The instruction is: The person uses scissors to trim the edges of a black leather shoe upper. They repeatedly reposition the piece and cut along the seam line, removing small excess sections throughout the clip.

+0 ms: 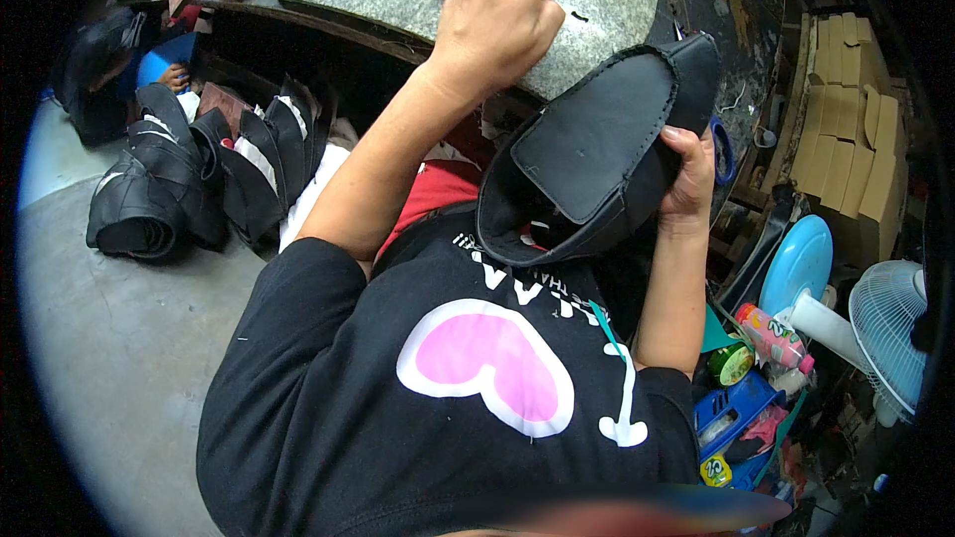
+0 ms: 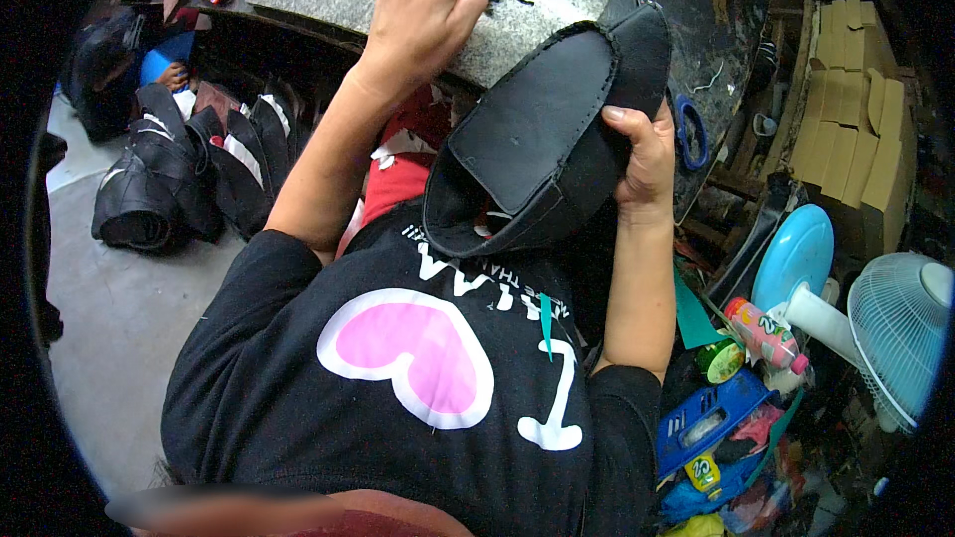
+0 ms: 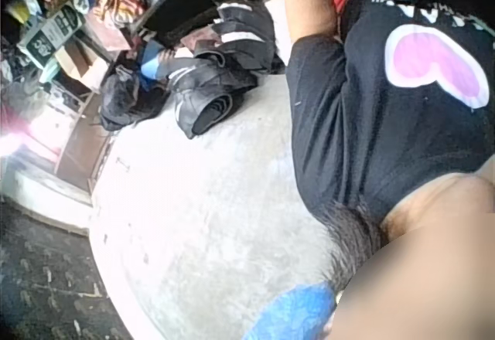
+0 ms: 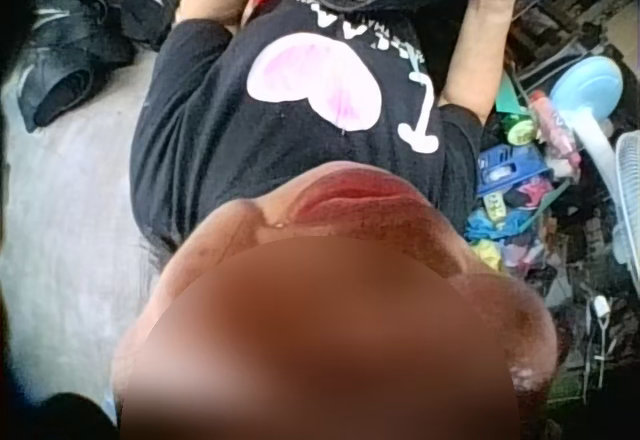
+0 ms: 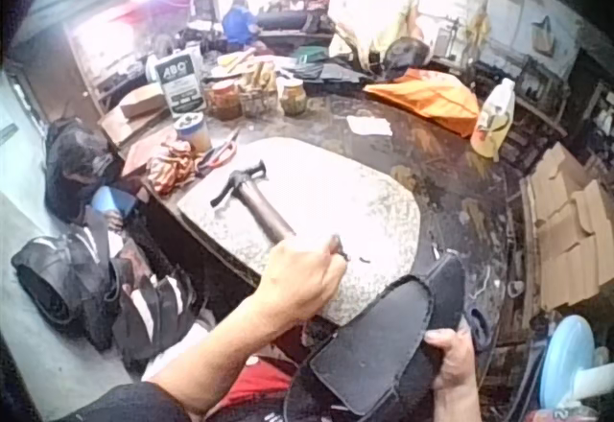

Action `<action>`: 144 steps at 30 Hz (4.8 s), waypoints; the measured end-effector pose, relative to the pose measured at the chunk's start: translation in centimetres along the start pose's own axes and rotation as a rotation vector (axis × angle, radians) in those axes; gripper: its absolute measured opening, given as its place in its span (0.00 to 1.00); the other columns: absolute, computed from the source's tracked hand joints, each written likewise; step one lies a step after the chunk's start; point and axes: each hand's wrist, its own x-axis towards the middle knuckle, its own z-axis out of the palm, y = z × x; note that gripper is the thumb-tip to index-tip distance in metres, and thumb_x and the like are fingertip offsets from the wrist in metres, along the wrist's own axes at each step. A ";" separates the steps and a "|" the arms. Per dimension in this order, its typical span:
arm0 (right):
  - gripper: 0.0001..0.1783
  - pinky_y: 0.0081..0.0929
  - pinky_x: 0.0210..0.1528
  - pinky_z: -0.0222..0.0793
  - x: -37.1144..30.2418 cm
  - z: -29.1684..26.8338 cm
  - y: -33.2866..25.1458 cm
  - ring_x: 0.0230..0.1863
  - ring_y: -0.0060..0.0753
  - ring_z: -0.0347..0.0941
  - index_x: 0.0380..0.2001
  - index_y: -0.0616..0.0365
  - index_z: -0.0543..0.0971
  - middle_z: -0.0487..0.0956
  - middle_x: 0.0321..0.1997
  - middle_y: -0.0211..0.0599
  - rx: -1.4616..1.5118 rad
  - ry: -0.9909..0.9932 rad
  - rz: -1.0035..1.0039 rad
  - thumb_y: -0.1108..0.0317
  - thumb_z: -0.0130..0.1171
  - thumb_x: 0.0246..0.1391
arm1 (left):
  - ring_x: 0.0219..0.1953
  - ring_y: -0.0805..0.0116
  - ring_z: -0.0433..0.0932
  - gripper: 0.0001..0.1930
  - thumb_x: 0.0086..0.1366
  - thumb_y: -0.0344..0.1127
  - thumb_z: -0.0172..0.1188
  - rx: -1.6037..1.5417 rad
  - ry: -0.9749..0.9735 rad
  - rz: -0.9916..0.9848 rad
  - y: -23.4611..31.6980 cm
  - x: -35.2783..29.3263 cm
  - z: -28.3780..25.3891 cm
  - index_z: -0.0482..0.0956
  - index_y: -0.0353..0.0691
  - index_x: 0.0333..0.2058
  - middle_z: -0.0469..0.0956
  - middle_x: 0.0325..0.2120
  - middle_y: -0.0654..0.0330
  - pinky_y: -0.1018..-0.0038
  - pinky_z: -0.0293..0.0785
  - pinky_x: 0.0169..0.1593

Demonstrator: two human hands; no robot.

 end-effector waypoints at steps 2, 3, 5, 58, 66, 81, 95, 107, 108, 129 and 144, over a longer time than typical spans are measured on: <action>0.31 0.41 0.50 0.76 0.1 0.1 0.0 0.45 0.43 0.78 0.54 0.64 0.69 0.78 0.46 0.48 0.010 -0.019 0.010 0.79 0.51 0.40 | 0.30 0.50 0.77 0.09 0.60 0.37 0.54 -0.125 -0.054 -0.005 0.7 -0.4 0.0 0.76 0.37 0.31 0.76 0.28 0.51 0.63 0.73 0.35; 0.31 0.41 0.50 0.76 0.2 0.2 0.0 0.45 0.43 0.78 0.54 0.64 0.69 0.78 0.46 0.48 0.008 -0.019 0.011 0.79 0.51 0.40 | 0.30 0.50 0.77 0.09 0.60 0.38 0.54 -0.198 -0.055 0.022 1.2 -0.7 0.2 0.76 0.37 0.31 0.75 0.28 0.51 0.63 0.73 0.35; 0.31 0.42 0.51 0.75 0.2 0.3 -0.1 0.45 0.44 0.78 0.54 0.64 0.69 0.78 0.46 0.48 -0.003 -0.002 0.004 0.78 0.50 0.40 | 0.30 0.54 0.78 0.07 0.59 0.36 0.58 -0.255 -0.051 0.044 2.1 -1.2 0.6 0.77 0.39 0.32 0.76 0.28 0.55 0.65 0.74 0.34; 0.16 0.25 0.49 0.72 -1.5 4.1 -0.3 0.42 0.26 0.76 0.47 0.63 0.75 0.80 0.45 0.36 -0.271 0.041 -0.236 0.77 0.60 0.53 | 0.25 0.57 0.77 0.06 0.51 0.29 0.62 -0.350 0.002 0.107 7.3 -2.1 -0.9 0.74 0.38 0.27 0.73 0.23 0.57 0.68 0.73 0.29; 0.21 0.30 0.53 0.70 -2.3 3.3 -0.4 0.47 0.31 0.76 0.50 0.63 0.74 0.79 0.47 0.37 -0.139 0.039 -0.152 0.75 0.60 0.50 | 0.26 0.51 0.76 0.06 0.52 0.31 0.56 -0.277 0.085 -0.071 3.6 -1.4 0.0 0.74 0.35 0.27 0.74 0.25 0.52 0.63 0.72 0.32; 0.21 0.40 0.53 0.73 -0.4 0.8 0.0 0.48 0.38 0.77 0.50 0.63 0.73 0.78 0.49 0.44 0.107 0.053 0.071 0.64 0.58 0.56 | 0.29 0.65 0.78 0.14 0.53 0.28 0.65 -0.498 0.016 0.075 4.9 -2.2 -0.1 0.78 0.41 0.40 0.76 0.34 0.58 0.74 0.75 0.34; 0.15 0.27 0.52 0.69 -2.4 4.2 -0.4 0.45 0.28 0.76 0.47 0.63 0.75 0.79 0.46 0.37 -0.158 0.064 -0.164 0.72 0.55 0.57 | 0.26 0.53 0.75 0.03 0.51 0.25 0.58 -0.384 0.103 0.107 6.0 -2.3 1.1 0.73 0.37 0.25 0.72 0.24 0.54 0.66 0.72 0.31; 0.15 0.27 0.51 0.70 -2.6 4.2 -0.8 0.44 0.28 0.76 0.48 0.63 0.75 0.79 0.46 0.39 -0.168 0.076 -0.130 0.69 0.52 0.60 | 0.23 0.67 0.74 0.09 0.54 0.30 0.66 -0.632 -0.024 0.024 7.2 -2.5 -1.2 0.75 0.35 0.29 0.73 0.25 0.57 0.75 0.71 0.27; 0.15 0.27 0.51 0.70 -2.8 4.3 -0.8 0.44 0.28 0.76 0.48 0.63 0.75 0.79 0.46 0.39 -0.195 0.087 -0.131 0.68 0.52 0.60 | 0.24 0.71 0.75 0.10 0.54 0.30 0.66 -0.621 -0.026 0.041 7.3 -2.4 -1.2 0.77 0.35 0.33 0.75 0.26 0.59 0.78 0.72 0.28; 0.16 0.29 0.48 0.73 -2.5 4.0 -0.4 0.42 0.31 0.77 0.49 0.65 0.73 0.79 0.45 0.40 -0.039 0.052 -0.106 0.69 0.49 0.59 | 0.28 0.71 0.77 0.08 0.59 0.29 0.62 -0.840 -0.085 -0.146 6.8 -3.1 -0.1 0.79 0.35 0.37 0.77 0.29 0.57 0.78 0.71 0.32; 0.18 0.29 0.53 0.69 -2.1 2.4 -1.8 0.47 0.30 0.74 0.51 0.66 0.72 0.77 0.48 0.41 -0.051 -0.048 -0.047 0.64 0.49 0.63 | 0.37 0.78 0.68 0.19 0.49 0.38 0.72 -1.069 -0.567 -0.280 4.7 -2.1 0.0 0.71 0.39 0.34 0.70 0.31 0.66 0.81 0.65 0.43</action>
